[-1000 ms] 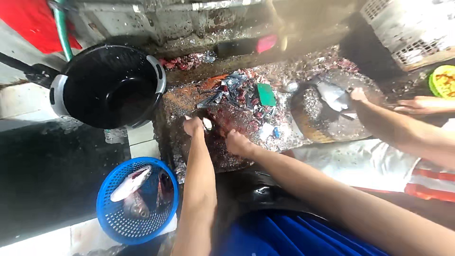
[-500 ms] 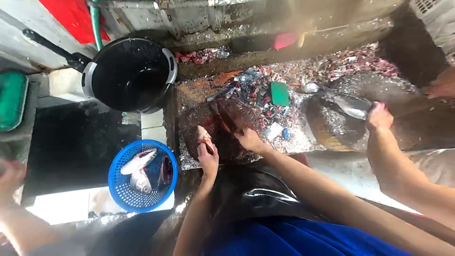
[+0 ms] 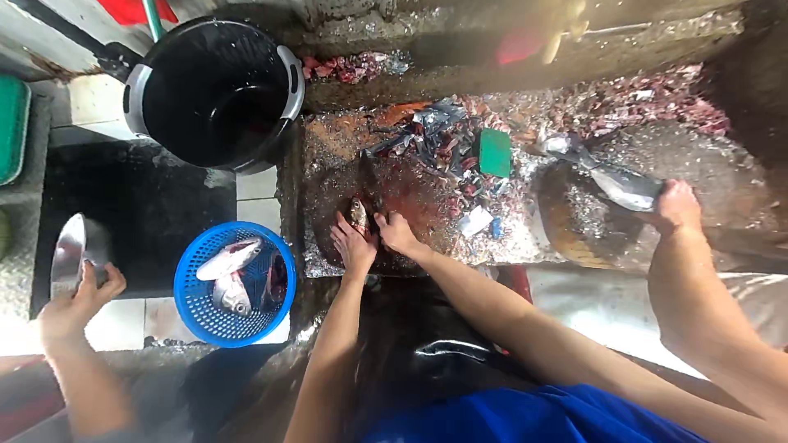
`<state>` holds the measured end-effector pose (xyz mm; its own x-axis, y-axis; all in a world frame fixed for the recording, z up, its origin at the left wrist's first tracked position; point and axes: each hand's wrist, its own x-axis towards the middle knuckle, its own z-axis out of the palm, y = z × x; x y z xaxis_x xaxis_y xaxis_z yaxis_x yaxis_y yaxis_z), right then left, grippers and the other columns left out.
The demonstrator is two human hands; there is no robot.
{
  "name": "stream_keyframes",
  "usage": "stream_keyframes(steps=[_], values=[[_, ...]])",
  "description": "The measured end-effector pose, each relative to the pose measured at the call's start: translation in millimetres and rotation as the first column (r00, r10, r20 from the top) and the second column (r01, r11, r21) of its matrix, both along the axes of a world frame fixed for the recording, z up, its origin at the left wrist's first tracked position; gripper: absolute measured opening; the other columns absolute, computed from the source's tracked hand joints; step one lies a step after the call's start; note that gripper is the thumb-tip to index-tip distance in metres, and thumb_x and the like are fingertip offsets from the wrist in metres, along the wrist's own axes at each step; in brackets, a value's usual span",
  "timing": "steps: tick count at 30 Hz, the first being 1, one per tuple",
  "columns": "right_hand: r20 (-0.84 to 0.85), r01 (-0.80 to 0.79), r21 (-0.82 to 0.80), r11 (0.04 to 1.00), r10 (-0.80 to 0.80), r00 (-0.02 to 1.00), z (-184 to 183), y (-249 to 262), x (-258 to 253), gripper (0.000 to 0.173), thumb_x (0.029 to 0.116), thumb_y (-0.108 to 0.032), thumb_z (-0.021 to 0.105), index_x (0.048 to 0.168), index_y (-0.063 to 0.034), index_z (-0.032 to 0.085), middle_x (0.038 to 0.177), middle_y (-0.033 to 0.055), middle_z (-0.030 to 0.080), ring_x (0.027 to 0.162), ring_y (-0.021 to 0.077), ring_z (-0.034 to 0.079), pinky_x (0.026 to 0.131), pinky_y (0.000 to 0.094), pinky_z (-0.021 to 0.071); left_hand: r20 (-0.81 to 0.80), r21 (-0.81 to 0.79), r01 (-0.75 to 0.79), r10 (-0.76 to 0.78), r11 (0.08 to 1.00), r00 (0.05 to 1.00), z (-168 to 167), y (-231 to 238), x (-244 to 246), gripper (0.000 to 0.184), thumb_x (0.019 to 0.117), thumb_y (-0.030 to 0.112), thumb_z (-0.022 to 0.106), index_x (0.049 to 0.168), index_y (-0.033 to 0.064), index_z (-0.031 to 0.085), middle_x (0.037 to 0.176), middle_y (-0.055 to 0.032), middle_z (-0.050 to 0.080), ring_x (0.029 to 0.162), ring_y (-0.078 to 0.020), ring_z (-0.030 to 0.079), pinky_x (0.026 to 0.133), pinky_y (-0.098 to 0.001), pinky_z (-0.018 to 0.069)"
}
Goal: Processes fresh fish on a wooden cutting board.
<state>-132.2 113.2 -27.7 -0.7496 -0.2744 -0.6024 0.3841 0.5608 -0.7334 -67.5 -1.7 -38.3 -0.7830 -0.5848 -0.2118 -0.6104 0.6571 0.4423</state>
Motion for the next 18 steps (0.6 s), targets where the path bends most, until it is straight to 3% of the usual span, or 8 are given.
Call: stream_keyframes(steps=[3,6,9,12,14,15,18], values=[[0.039,-0.012,-0.105,0.994,0.016,0.999,-2,-4,5,0.051,0.1078,-0.052,0.045,0.115,-0.0049,0.062,0.077,0.0136,0.065,0.061,0.0263,0.066,0.060,0.0471,0.0590,-0.059,-0.016,-0.018,0.017,1.000,0.998,-6,1,5,0.119,0.0761,0.042,0.084,0.163,0.0062,0.010,0.156,-0.0322,0.032,0.142,-0.0481,0.040,0.113,-0.0622,0.0390],[0.273,0.165,-0.353,0.921,-0.067,0.960,9,-2,1,0.045,0.1101,-0.049,0.042,0.109,-0.0064,0.055,0.062,0.0038,0.049,0.046,0.0163,0.052,0.048,0.0350,0.0539,-0.059,0.004,-0.044,0.044,0.999,0.997,-3,-1,2,0.120,0.0740,0.044,0.085,0.161,0.0025,0.013,0.156,-0.0329,0.032,0.141,-0.0485,0.040,0.112,-0.0616,0.0396],[0.407,0.294,-0.465,0.835,-0.093,0.909,16,0,3,0.044,0.1103,-0.051,0.040,0.104,-0.0088,0.053,0.059,-0.0001,0.042,0.042,0.0131,0.046,0.044,0.0322,0.0508,-0.022,-0.002,-0.054,0.054,0.999,0.998,0,-1,0,0.110,0.0821,0.050,0.078,0.159,-0.0003,0.018,0.154,-0.0336,0.034,0.142,-0.0490,0.039,0.113,-0.0620,0.0379],[0.433,0.292,-0.462,0.837,-0.075,0.898,21,-5,0,0.047,0.1089,-0.055,0.040,0.102,-0.0105,0.054,0.059,-0.0007,0.042,0.043,0.0125,0.046,0.044,0.0317,0.0507,0.004,-0.030,-0.029,0.029,0.999,1.000,-2,-1,-2,0.092,0.0934,0.043,0.067,0.159,-0.0016,0.018,0.155,-0.0332,0.033,0.142,-0.0477,0.038,0.113,-0.0619,0.0375],[0.411,0.235,-0.433,0.870,-0.042,0.911,20,-11,-2,0.049,0.1081,-0.057,0.040,0.103,-0.0109,0.055,0.060,0.0001,0.045,0.043,0.0129,0.048,0.044,0.0322,0.0512,0.049,-0.024,0.043,-0.042,0.999,0.998,-2,-2,-1,0.085,0.0979,0.034,0.060,0.159,-0.0035,0.015,0.159,-0.0340,0.025,0.147,-0.0485,0.032,0.114,-0.0634,0.0346],[0.381,0.193,-0.409,0.892,-0.025,0.924,19,-14,-4,0.049,0.1084,-0.057,0.039,0.104,-0.0107,0.055,0.061,0.0008,0.046,0.044,0.0133,0.049,0.044,0.0325,0.0514,0.072,-0.021,0.082,-0.080,0.996,0.994,-1,-4,-2,0.088,0.0963,0.032,0.062,0.159,-0.0048,0.014,0.160,-0.0347,0.023,0.148,-0.0492,0.029,0.115,-0.0637,0.0336],[0.175,-0.026,-0.208,0.978,0.063,0.983,19,-19,-12,0.050,0.1107,-0.050,0.038,0.109,-0.0041,0.059,0.067,0.0093,0.057,0.050,0.0207,0.058,0.051,0.0402,0.0561,0.105,-0.045,0.123,-0.118,0.991,0.987,-3,-12,-3,0.111,0.0783,0.043,0.081,0.158,-0.0052,0.019,0.160,-0.0339,0.025,0.147,-0.0481,0.031,0.115,-0.0622,0.0351]])
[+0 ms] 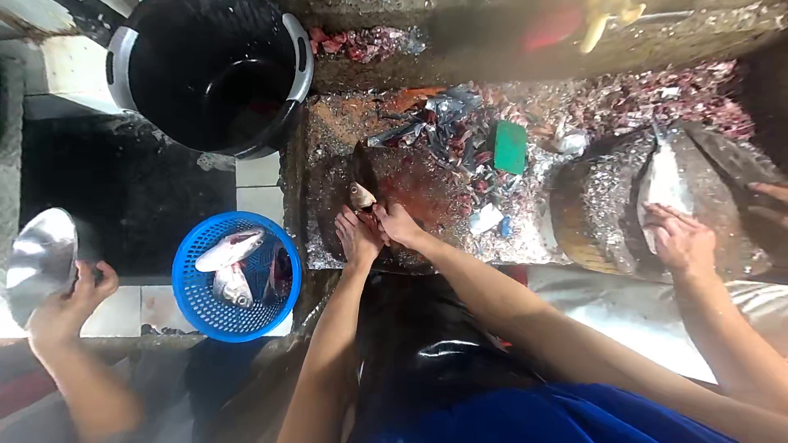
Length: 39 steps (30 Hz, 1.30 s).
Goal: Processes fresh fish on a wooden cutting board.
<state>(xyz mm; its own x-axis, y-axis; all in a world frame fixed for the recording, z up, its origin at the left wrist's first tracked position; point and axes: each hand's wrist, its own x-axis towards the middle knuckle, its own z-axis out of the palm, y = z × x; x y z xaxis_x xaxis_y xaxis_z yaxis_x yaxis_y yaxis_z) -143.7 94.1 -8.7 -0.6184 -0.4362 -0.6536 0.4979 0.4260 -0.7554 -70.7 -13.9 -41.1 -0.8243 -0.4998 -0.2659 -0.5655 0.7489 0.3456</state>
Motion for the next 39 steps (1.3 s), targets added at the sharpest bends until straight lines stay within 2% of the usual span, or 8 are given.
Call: stream_keyframes(steps=[6,10,13,16,19,24,28,39], values=[[-0.155,-0.181,0.308,0.934,0.237,0.959,-21,9,6,0.052,0.1088,-0.052,0.039,0.118,-0.0048,0.059,0.079,0.0170,0.066,0.056,0.0279,0.065,0.055,0.0480,0.0585,0.057,-0.057,0.061,-0.058,0.996,0.997,3,-2,-7,0.105,0.0859,0.049,0.070,0.156,-0.0067,0.017,0.158,-0.0329,0.028,0.143,-0.0463,0.037,0.112,-0.0582,0.0391],[-0.230,-0.259,0.557,0.789,0.446,0.865,-4,4,-5,0.055,0.1081,-0.051,0.040,0.135,-0.0039,0.051,0.105,0.0227,0.070,0.093,0.0403,0.073,0.076,0.0607,0.0593,0.082,-0.018,0.037,-0.036,0.999,0.996,6,-1,-7,0.106,0.0874,0.049,0.071,0.159,-0.0042,0.013,0.161,-0.0316,0.025,0.146,-0.0459,0.034,0.113,-0.0600,0.0369],[-0.248,-0.239,0.679,0.694,0.523,0.816,10,-1,-11,0.052,0.1070,-0.050,0.043,0.133,-0.0053,0.048,0.096,0.0230,0.070,0.087,0.0446,0.073,0.068,0.0635,0.0587,0.061,-0.003,0.008,-0.008,1.000,0.998,4,-2,-6,0.110,0.0845,0.048,0.075,0.159,-0.0025,0.012,0.161,-0.0312,0.025,0.146,-0.0460,0.034,0.113,-0.0613,0.0365],[-0.229,-0.232,0.566,0.791,0.421,0.877,16,4,-20,0.053,0.1087,-0.049,0.042,0.131,-0.0033,0.054,0.097,0.0225,0.069,0.087,0.0403,0.073,0.072,0.0600,0.0595,0.012,0.006,-0.009,0.009,1.000,1.000,2,-3,-4,0.114,0.0821,0.050,0.078,0.160,0.0016,0.012,0.160,-0.0294,0.028,0.145,-0.0448,0.037,0.112,-0.0626,0.0374],[-0.041,-0.040,0.249,0.968,0.052,0.998,14,12,-24,0.054,0.1093,-0.054,0.039,0.114,-0.0044,0.057,0.071,0.0116,0.059,0.053,0.0238,0.062,0.052,0.0426,0.0580,-0.004,0.009,-0.003,0.003,1.000,1.000,1,0,-6,0.111,0.0805,0.049,0.077,0.160,0.0016,0.015,0.157,-0.0301,0.032,0.142,-0.0465,0.039,0.110,-0.0635,0.0375],[0.268,0.151,0.006,0.988,-0.147,0.952,15,11,-6,0.053,0.1060,-0.063,0.039,0.107,-0.0116,0.054,0.063,0.0021,0.048,0.045,0.0158,0.052,0.045,0.0362,0.0539,0.063,-0.011,-0.027,0.028,1.000,0.998,-1,7,-7,0.109,0.0867,0.058,0.066,0.161,0.0002,0.011,0.163,-0.0303,0.023,0.149,-0.0453,0.030,0.115,-0.0632,0.0313],[0.125,0.052,0.102,0.993,-0.065,0.990,18,-10,-3,0.051,0.1106,-0.054,0.034,0.110,-0.0067,0.054,0.064,0.0067,0.053,0.045,0.0195,0.056,0.046,0.0389,0.0556,0.136,0.028,0.017,-0.020,0.999,0.990,3,4,-5,0.125,0.0756,0.048,0.084,0.159,-0.0050,0.009,0.164,-0.0343,0.012,0.151,-0.0489,0.023,0.117,-0.0641,0.0281],[-0.101,-0.115,0.251,0.961,0.144,0.984,-6,-5,-9,0.055,0.1113,-0.050,0.032,0.108,-0.0019,0.059,0.069,0.0150,0.061,0.049,0.0266,0.062,0.051,0.0463,0.0578,0.011,-0.050,0.001,0.000,0.999,1.000,-5,0,-9,0.108,0.0833,0.056,0.070,0.157,-0.0030,0.019,0.156,-0.0317,0.032,0.142,-0.0456,0.039,0.109,-0.0607,0.0379]])
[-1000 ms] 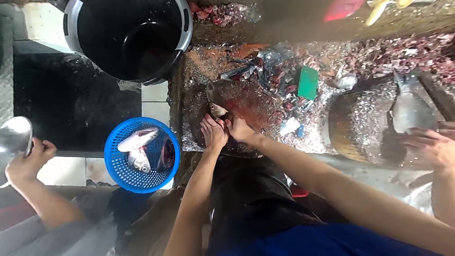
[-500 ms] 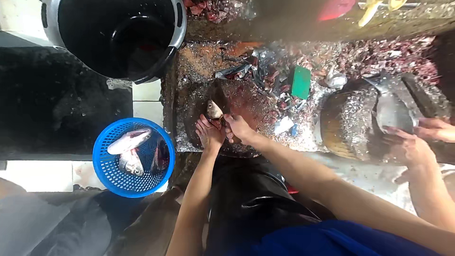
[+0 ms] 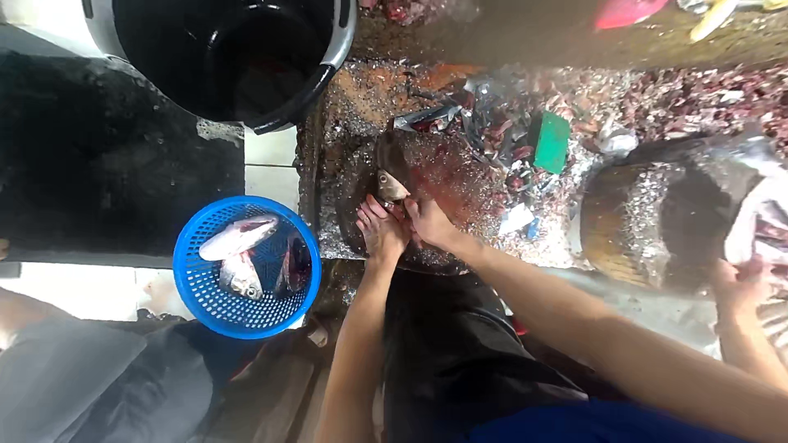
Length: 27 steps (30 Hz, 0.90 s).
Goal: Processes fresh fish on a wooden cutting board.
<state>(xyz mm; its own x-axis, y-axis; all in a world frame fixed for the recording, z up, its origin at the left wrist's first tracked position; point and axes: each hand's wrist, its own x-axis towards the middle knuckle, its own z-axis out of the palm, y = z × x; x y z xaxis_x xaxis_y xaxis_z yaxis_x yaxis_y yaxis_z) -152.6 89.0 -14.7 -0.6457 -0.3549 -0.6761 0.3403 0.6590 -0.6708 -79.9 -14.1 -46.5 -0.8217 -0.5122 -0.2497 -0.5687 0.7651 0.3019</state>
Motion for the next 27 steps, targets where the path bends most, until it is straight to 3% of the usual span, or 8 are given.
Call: stream_keyframes(steps=[2,6,8,11,15,21,24,27], values=[[-0.066,-0.068,0.102,0.992,0.075,0.995,-10,12,12,0.056,0.1101,-0.052,0.032,0.112,-0.0037,0.060,0.074,0.0161,0.064,0.053,0.0278,0.064,0.052,0.0481,0.0585,0.044,0.005,0.006,-0.006,1.000,0.999,-2,5,3,0.104,0.0889,0.060,0.062,0.158,-0.0026,0.017,0.159,-0.0307,0.029,0.145,-0.0444,0.035,0.112,-0.0602,0.0344],[-0.173,-0.194,0.359,0.913,0.269,0.947,-3,18,2,0.058,0.1079,-0.056,0.036,0.134,-0.0066,0.052,0.097,0.0213,0.070,0.081,0.0390,0.073,0.068,0.0600,0.0595,0.071,0.028,-0.017,0.015,0.999,0.997,3,7,-3,0.108,0.0864,0.060,0.067,0.158,-0.0019,0.015,0.160,-0.0314,0.028,0.146,-0.0455,0.033,0.113,-0.0614,0.0340],[-0.192,-0.217,0.434,0.875,0.325,0.926,9,14,2,0.056,0.1074,-0.054,0.041,0.136,-0.0058,0.046,0.093,0.0235,0.069,0.079,0.0442,0.072,0.064,0.0634,0.0582,0.080,0.053,-0.028,0.024,0.998,0.997,4,7,-2,0.111,0.0863,0.056,0.070,0.160,-0.0016,0.010,0.163,-0.0314,0.022,0.149,-0.0458,0.029,0.115,-0.0625,0.0306],[-0.250,-0.207,0.516,0.831,0.377,0.892,9,6,3,0.055,0.1066,-0.053,0.041,0.134,-0.0060,0.045,0.086,0.0223,0.068,0.076,0.0448,0.072,0.060,0.0629,0.0572,0.055,0.030,-0.034,0.033,0.999,0.998,3,7,-3,0.109,0.0861,0.054,0.071,0.158,-0.0049,0.014,0.159,-0.0336,0.025,0.145,-0.0483,0.033,0.113,-0.0622,0.0335],[-0.331,-0.255,0.593,0.764,0.520,0.787,11,2,-8,0.057,0.1085,-0.050,0.039,0.137,-0.0017,0.046,0.088,0.0243,0.070,0.081,0.0466,0.073,0.065,0.0624,0.0585,0.032,0.053,-0.067,0.066,0.996,0.997,4,7,2,0.109,0.0840,0.050,0.074,0.157,-0.0043,0.013,0.159,-0.0337,0.024,0.145,-0.0480,0.034,0.114,-0.0627,0.0328],[-0.390,-0.348,0.676,0.649,0.716,0.579,28,5,-36,0.036,0.1072,-0.015,0.045,0.140,-0.0002,0.046,0.103,0.0305,0.066,0.088,0.0509,0.071,0.067,0.0629,0.0583,0.000,0.014,-0.025,0.025,1.000,1.000,5,6,-5,0.113,0.0803,0.051,0.078,0.160,0.0015,0.015,0.158,-0.0295,0.031,0.142,-0.0465,0.039,0.109,-0.0637,0.0377],[-0.363,-0.351,0.557,0.753,0.601,0.712,38,6,-42,0.046,0.1099,-0.037,0.041,0.142,-0.0044,0.045,0.103,0.0256,0.070,0.096,0.0472,0.072,0.077,0.0635,0.0584,-0.003,0.014,-0.010,0.010,1.000,1.000,8,5,-2,0.115,0.0814,0.051,0.078,0.161,0.0026,0.012,0.159,-0.0301,0.029,0.143,-0.0467,0.038,0.110,-0.0640,0.0366],[-0.274,-0.209,0.317,0.925,0.300,0.914,32,13,-41,0.058,0.1083,-0.050,0.044,0.139,-0.0020,0.051,0.113,0.0251,0.069,0.105,0.0431,0.071,0.088,0.0619,0.0574,-0.007,0.049,-0.020,0.021,0.999,1.000,9,3,-3,0.116,0.0803,0.049,0.080,0.161,0.0032,0.011,0.159,-0.0301,0.030,0.144,-0.0464,0.036,0.111,-0.0643,0.0351]])
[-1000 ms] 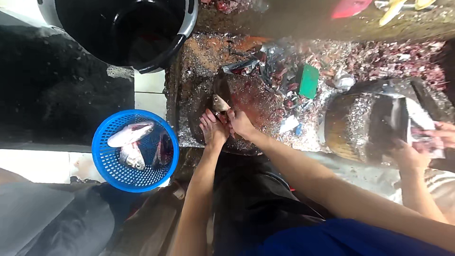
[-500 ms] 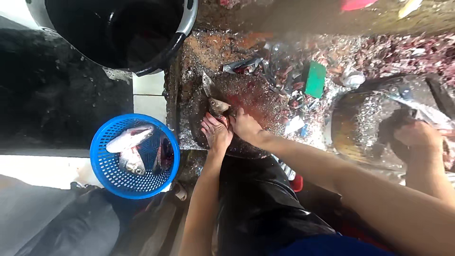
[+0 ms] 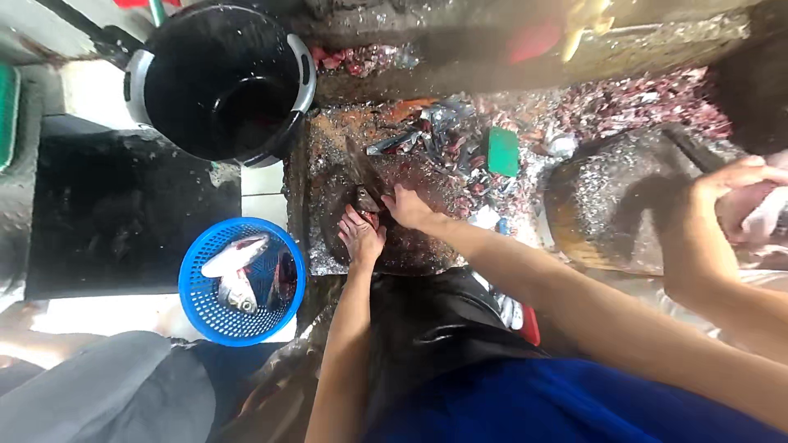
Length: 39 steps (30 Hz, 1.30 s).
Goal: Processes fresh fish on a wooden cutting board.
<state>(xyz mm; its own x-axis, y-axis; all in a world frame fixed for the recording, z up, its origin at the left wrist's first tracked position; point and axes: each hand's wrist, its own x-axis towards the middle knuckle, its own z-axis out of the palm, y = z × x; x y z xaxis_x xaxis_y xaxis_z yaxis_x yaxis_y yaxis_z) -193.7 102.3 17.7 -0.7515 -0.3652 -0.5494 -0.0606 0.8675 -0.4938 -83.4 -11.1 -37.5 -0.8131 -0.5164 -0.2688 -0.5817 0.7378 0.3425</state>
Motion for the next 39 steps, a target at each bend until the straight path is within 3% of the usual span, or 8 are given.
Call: stream_keyframes(steps=[11,14,19,23,28,32,34,39], values=[[-0.360,-0.186,0.310,0.932,0.297,0.885,-14,21,44,0.051,0.0970,-0.008,0.063,0.145,-0.0067,0.046,0.102,0.0287,0.067,0.082,0.0484,0.070,0.063,0.0607,0.0579,0.041,0.093,0.063,-0.067,0.994,0.997,27,-35,-2,0.111,0.0704,0.018,0.086,0.160,0.0100,0.022,0.154,-0.0299,0.035,0.136,-0.0497,0.045,0.099,-0.0622,0.0517],[-0.232,-0.103,0.213,0.972,0.153,0.961,-4,29,35,0.049,0.1020,-0.023,0.058,0.148,-0.0124,0.045,0.106,0.0259,0.070,0.093,0.0480,0.071,0.074,0.0650,0.0573,0.016,0.124,0.014,-0.016,0.992,1.000,32,-36,-14,0.103,0.0785,0.042,0.087,0.157,0.0093,0.029,0.150,-0.0302,0.044,0.132,-0.0490,0.050,0.101,-0.0641,0.0494],[0.030,0.175,-0.179,0.968,-0.172,0.985,-17,43,50,0.058,0.1067,-0.051,0.048,0.136,-0.0021,0.056,0.115,0.0231,0.070,0.109,0.0383,0.069,0.096,0.0603,0.0538,-0.046,0.209,-0.007,0.017,0.978,0.999,44,-27,-10,0.078,0.0878,0.028,0.077,0.152,0.0069,0.039,0.136,-0.0279,0.058,0.107,-0.0455,0.068,0.085,-0.0625,0.0581],[0.138,-0.104,-0.290,0.952,0.148,0.979,-35,55,50,0.055,0.1074,-0.052,0.043,0.135,-0.0061,0.058,0.104,0.0168,0.070,0.091,0.0288,0.071,0.086,0.0535,0.0586,-0.213,0.272,-0.071,0.132,0.960,0.968,97,-45,38,0.075,0.0850,0.034,0.080,0.147,0.0100,0.046,0.135,-0.0209,0.061,0.108,-0.0374,0.068,0.089,-0.0589,0.0583],[-0.004,-0.290,-0.052,0.956,0.290,0.957,-21,85,-10,0.052,0.1089,-0.043,0.048,0.143,-0.0052,0.056,0.123,0.0280,0.067,0.113,0.0445,0.066,0.098,0.0665,0.0504,-0.331,0.141,-0.239,0.273,0.961,0.903,160,-115,126,0.081,0.0862,0.035,0.083,0.153,0.0156,0.040,0.135,-0.0214,0.060,0.101,-0.0382,0.070,0.082,-0.0617,0.0596],[-0.167,0.010,0.051,0.999,-0.001,0.986,-13,90,-23,0.059,0.1079,-0.047,0.046,0.140,0.0020,0.054,0.125,0.0344,0.063,0.116,0.0522,0.063,0.096,0.0723,0.0491,-0.202,-0.169,-0.313,0.278,0.934,0.939,141,-162,156,0.088,0.0849,0.039,0.082,0.151,0.0020,0.039,0.146,-0.0348,0.044,0.135,-0.0559,0.042,0.103,-0.0746,0.0401],[-0.164,0.086,0.054,0.995,-0.076,0.983,-5,79,-7,0.062,0.1074,-0.049,0.045,0.144,0.0007,0.049,0.127,0.0321,0.063,0.115,0.0492,0.065,0.095,0.0695,0.0514,-0.115,-0.136,-0.264,0.250,0.955,0.961,121,-166,155,0.063,0.0916,0.040,0.075,0.139,0.0025,0.056,0.136,-0.0282,0.059,0.128,-0.0476,0.055,0.103,-0.0673,0.0469],[0.054,-0.370,-0.106,0.923,0.377,0.925,-15,71,44,0.059,0.1077,-0.049,0.047,0.139,0.0001,0.055,0.122,0.0253,0.067,0.114,0.0387,0.067,0.100,0.0590,0.0520,0.308,-0.121,-0.213,0.240,0.970,0.921,95,-157,136,0.042,0.0972,0.032,0.063,0.122,-0.0022,0.066,0.122,-0.0301,0.066,0.116,-0.0484,0.064,0.093,-0.0677,0.0513]])
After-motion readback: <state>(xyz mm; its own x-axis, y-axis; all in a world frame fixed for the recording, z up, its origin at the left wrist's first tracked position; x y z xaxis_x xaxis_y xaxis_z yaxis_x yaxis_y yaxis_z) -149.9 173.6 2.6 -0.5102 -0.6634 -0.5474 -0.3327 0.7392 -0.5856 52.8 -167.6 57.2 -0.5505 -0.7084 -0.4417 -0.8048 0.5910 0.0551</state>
